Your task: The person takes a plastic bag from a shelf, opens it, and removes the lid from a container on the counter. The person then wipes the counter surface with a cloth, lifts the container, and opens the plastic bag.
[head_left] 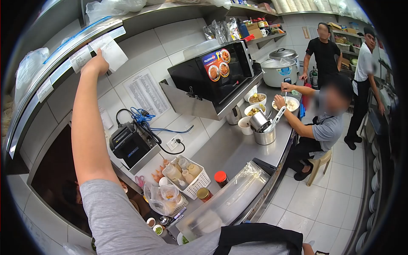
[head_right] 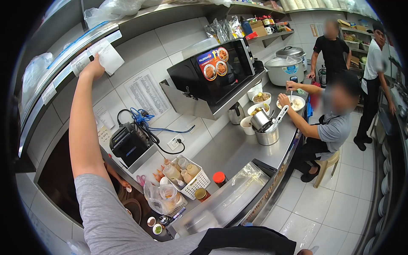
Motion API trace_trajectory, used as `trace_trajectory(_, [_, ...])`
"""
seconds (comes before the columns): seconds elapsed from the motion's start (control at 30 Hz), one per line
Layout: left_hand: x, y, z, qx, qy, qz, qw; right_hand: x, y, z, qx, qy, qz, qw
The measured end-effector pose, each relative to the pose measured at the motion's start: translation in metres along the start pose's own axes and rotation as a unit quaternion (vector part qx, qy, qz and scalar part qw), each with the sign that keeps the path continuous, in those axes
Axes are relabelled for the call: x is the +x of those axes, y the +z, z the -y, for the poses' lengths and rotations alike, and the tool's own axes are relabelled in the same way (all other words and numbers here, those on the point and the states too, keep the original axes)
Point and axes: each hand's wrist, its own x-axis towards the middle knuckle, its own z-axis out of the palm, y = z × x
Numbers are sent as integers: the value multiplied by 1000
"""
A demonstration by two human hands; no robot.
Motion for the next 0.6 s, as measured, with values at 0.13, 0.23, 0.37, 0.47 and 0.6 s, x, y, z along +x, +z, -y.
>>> trace_trajectory(0.13, [7, 5, 2, 44, -2, 13, 999, -1, 7, -9, 1, 1, 2, 1000])
trace_trajectory(0.23, [10, 7, 5, 56, -5, 17, 998, -1, 12, -15, -1, 2, 4, 1000])
trace_trajectory(0.37, [12, 4, 7, 61, -14, 19, 998, -2, 21, -23, -3, 2, 6, 1000])
trace_trajectory(0.47, [16, 2, 9, 46, -14, 16, 999, -2, 33, -33, -10, 3, 10, 1000])
trace_trajectory(0.6, [28, 19, -2, -81, 112, 0, 990, 9, 44, -37, -69, -27, 21, 997])
